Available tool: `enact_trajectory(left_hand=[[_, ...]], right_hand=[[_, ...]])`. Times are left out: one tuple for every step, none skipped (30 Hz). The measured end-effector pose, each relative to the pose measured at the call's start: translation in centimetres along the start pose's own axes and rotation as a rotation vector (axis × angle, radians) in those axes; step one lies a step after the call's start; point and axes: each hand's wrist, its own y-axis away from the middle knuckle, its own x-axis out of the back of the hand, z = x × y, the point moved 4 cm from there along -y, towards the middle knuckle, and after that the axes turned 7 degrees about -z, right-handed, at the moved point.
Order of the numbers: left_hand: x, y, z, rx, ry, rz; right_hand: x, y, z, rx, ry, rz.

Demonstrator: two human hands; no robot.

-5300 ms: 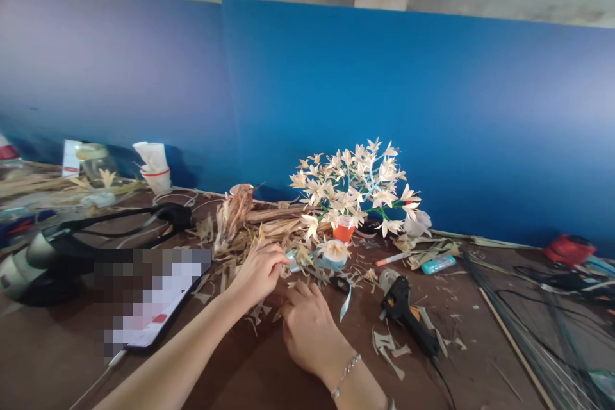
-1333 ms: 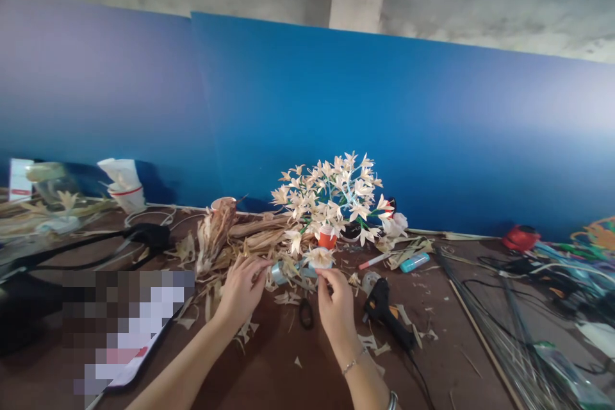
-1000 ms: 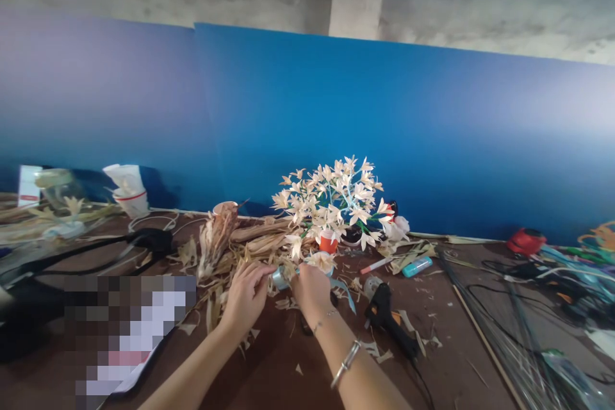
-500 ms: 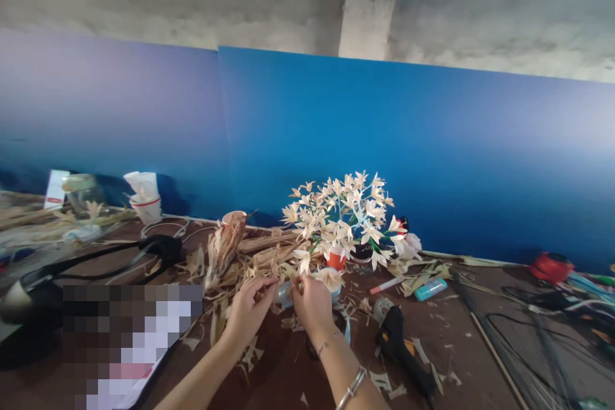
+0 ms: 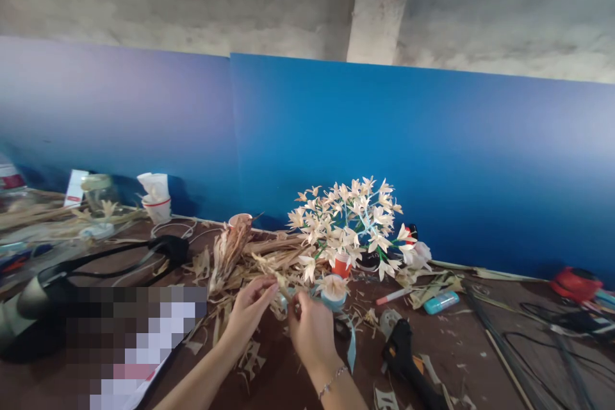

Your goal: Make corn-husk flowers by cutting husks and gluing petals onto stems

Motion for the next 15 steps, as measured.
enact_trajectory(left_hand=[[0.0, 0.0, 0.1, -0.002, 0.004, -0.007], [0.0, 0.0, 0.1, -0.002, 0.01, -0.01], [-0.1, 0.0, 0.2, 0.001, 0.014, -0.012], [-0.1, 0.1, 0.2, 0.008, 0.015, -0.015], [-0.1, 0.2, 0.2, 0.019, 0.016, -0.018], [-0.1, 0.3, 0.2, 0.034, 0.019, -0.022], [-0.2, 0.3, 0.1, 0.049, 0.024, -0.028], [-0.2, 0.4, 0.1, 0.059, 0.027, -0.038], [-0.2, 0.5, 0.0, 0.064, 0.026, -0.051], [-0.3, 0.5, 0.0, 0.063, 0.017, -0.064], [-0.3, 0.5, 0.1, 0.057, 0.001, -0.073], [-0.3, 0.6, 0.2, 0.045, -0.02, -0.079], [-0.2, 0.6, 0.4, 0.03, -0.034, -0.081], [-0.2, 0.6, 0.6, 0.013, -0.034, -0.083], [-0.2, 0.6, 0.7, 0.0, -0.013, -0.084]], right_hand=[[0.0, 0.1, 0.0, 0.001, 0.003, -0.003], [0.0, 0.1, 0.0, 0.001, 0.0, -0.007], [0.1, 0.2, 0.0, 0.005, -0.012, -0.011], [0.2, 0.3, -0.1, 0.01, -0.034, -0.013], [0.4, 0.3, -0.2, 0.016, -0.071, -0.016], [0.6, 0.3, -0.4, 0.023, -0.121, -0.022], [0.8, 0.2, -0.5, 0.025, -0.182, -0.027], [0.9, 0.2, -0.7, 0.018, -0.246, -0.024], [1.1, 0.1, -0.7, 0.009, -0.306, -0.016], [1.2, -0.1, -0.8, 0.0, -0.356, -0.002], [1.3, -0.2, -0.8, -0.004, -0.389, 0.015], [1.3, -0.4, -0.8, -0.004, -0.408, 0.029], [1.3, -0.5, -0.8, 0.002, -0.416, 0.039], [1.4, -0.6, -0.9, 0.01, -0.415, 0.042], [1.4, -0.7, -1.0, 0.017, -0.41, 0.039]])
